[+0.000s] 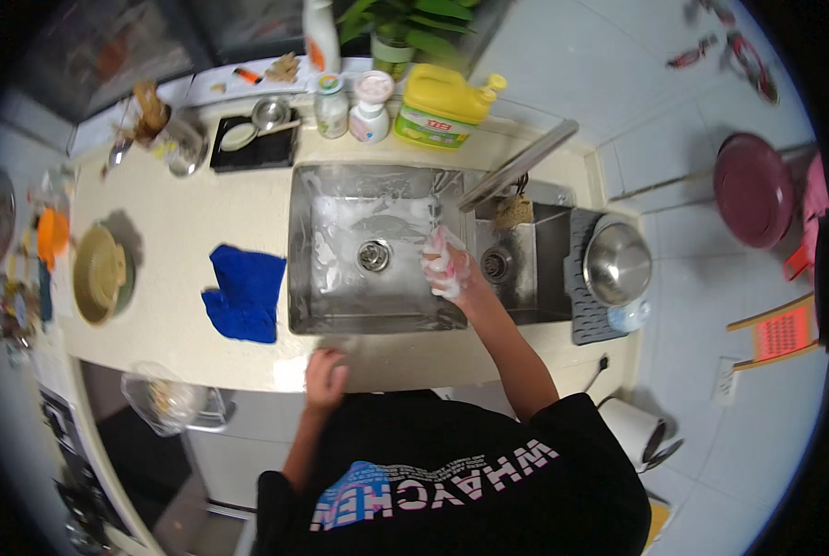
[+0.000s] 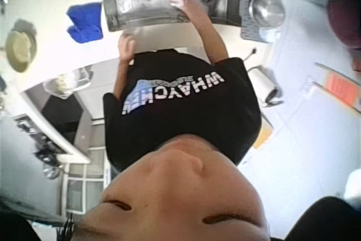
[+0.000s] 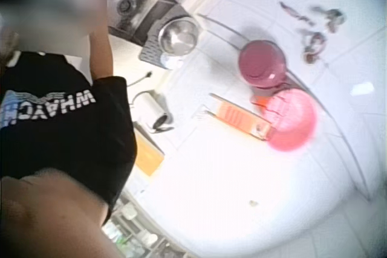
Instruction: The person scrubs a stainless steel kitchen sink with a pink sponge and soap, then rinses the sponge and the sink under running water. They proceed to wipe the sink dry with a blue cloth, ensuring the surface is clean and free of water.
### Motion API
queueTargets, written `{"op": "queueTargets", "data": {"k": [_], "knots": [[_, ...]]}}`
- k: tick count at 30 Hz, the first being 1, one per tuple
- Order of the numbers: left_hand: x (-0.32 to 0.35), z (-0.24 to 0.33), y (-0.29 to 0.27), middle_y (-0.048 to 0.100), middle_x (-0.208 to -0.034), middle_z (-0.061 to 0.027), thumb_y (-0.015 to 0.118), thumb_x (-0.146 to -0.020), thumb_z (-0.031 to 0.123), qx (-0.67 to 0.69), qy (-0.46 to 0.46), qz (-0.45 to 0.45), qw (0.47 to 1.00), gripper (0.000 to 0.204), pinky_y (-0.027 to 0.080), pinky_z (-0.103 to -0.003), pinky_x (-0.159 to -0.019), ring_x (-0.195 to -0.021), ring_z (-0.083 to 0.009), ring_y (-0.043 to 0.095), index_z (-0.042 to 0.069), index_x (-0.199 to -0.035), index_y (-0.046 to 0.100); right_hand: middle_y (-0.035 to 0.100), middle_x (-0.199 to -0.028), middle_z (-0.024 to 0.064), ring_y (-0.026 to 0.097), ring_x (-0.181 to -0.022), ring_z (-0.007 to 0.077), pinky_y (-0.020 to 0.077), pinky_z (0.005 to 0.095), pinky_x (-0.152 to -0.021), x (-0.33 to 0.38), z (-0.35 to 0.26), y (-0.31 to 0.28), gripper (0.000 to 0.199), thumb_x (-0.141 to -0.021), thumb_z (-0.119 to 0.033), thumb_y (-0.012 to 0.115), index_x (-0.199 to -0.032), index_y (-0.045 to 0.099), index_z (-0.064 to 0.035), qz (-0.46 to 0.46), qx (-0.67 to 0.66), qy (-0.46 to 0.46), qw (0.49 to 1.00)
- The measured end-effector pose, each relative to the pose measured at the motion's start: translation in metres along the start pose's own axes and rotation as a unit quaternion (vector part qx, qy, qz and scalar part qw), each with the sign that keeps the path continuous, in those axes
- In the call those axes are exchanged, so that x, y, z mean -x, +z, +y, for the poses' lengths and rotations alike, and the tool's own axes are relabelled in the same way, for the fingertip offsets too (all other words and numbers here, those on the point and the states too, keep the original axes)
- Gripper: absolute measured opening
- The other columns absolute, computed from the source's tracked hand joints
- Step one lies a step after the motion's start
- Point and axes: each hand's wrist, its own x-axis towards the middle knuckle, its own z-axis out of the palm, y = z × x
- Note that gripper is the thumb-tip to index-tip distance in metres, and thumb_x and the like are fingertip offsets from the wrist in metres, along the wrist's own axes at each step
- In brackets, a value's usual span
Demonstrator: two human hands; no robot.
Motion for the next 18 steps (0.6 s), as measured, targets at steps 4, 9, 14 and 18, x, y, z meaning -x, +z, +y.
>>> {"op": "queueTargets", "data": {"k": [4,9,14,18], "knots": [[0.098,-0.028,-0.064,0.058,-0.084,-0.0153,0.049,-0.087,0.013,0.006,-0.142,0.159,0.977,0.017,0.045,-0.036,-0.074,-0.079,-0.0296,0.056,-0.002,-0.086,0.057,0.052,-0.081,0.0005,0.05,-0.058,0.0154,0.0373,0.0349,-0.04,-0.018,0.026,0.025,0.026,-0.089,-0.044,0.049,-0.102,0.052,-0.021,0.141,0.071,-0.024,0.987],[0.227,-0.076,-0.064,0.057,-0.1,-0.0079,0.042,-0.091,0.05,0.255,-0.759,0.105,0.59,0.051,0.042,-0.033,-0.077,-0.088,-0.0186,0.05,0.005,-0.111,0.055,0.053,-0.069,-0.0024,0.044,-0.04,0.0146,0.0358,0.0303,-0.034,-0.047,0.027,0.047,0.025,-0.089,-0.049,0.047,-0.09,0.053,-0.0244,0.077,0.107,-0.007,0.991],[0.351,-0.112,0.011,0.047,-0.131,-0.0048,0.041,-0.081,0.067,0.494,-0.556,0.122,0.657,0.077,0.037,-0.041,-0.097,-0.116,-0.0225,0.043,0.013,-0.135,0.041,0.046,-0.06,-0.0029,0.038,-0.036,0.0111,0.0322,0.0283,-0.03,-0.065,0.012,0.122,0.014,-0.085,-0.036,0.048,-0.09,0.056,-0.0253,0.198,0.178,-0.057,0.962],[0.262,-0.033,-0.06,0.048,-0.131,-0.0055,0.038,-0.087,0.06,0.527,-0.592,0.069,0.606,0.067,0.037,-0.041,-0.098,-0.117,-0.0228,0.044,0.013,-0.135,0.042,0.048,-0.065,0.0013,0.048,-0.044,0.0149,0.0392,0.0296,-0.034,-0.066,-0.003,0.123,0.018,-0.088,-0.032,0.049,-0.095,0.054,-0.0163,0.128,0.208,-0.113,0.963]]}}
